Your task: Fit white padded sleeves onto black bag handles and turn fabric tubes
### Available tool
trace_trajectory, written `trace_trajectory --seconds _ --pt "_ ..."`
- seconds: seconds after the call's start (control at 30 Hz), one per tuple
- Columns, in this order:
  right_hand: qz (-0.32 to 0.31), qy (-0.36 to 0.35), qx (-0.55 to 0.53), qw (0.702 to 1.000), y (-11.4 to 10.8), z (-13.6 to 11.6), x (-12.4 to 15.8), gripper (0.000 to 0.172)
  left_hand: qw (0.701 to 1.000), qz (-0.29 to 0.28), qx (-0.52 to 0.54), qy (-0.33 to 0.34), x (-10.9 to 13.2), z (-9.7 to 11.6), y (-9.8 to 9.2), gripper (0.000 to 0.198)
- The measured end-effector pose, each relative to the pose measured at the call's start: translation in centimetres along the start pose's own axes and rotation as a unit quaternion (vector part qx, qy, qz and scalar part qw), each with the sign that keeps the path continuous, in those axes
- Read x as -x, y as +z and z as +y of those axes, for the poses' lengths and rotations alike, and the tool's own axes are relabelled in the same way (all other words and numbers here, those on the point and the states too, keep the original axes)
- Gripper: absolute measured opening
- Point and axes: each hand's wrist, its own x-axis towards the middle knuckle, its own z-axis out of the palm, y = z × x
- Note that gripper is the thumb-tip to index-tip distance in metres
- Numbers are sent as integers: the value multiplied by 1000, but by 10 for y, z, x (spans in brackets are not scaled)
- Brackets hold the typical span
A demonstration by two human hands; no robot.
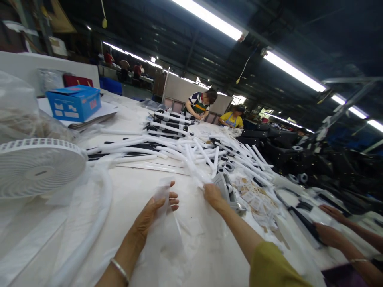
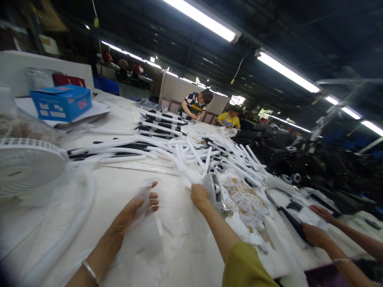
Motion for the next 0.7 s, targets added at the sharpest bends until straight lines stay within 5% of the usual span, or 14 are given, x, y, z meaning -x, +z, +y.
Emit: trace_trajectory --seconds 0.23,0.5,0.7 --pt "-41 4 -40 998 -15 18 -14 25 999 34 -2 -6 0 2 3 58" --pt "-72 -35 -131 988 -29 17 13 29 999 42 -8 -15 -5 -1 -2 59" --pt "-65 18 -51 996 -45 36 40 24 999 50 -7 -15 -3 -1 0 53"
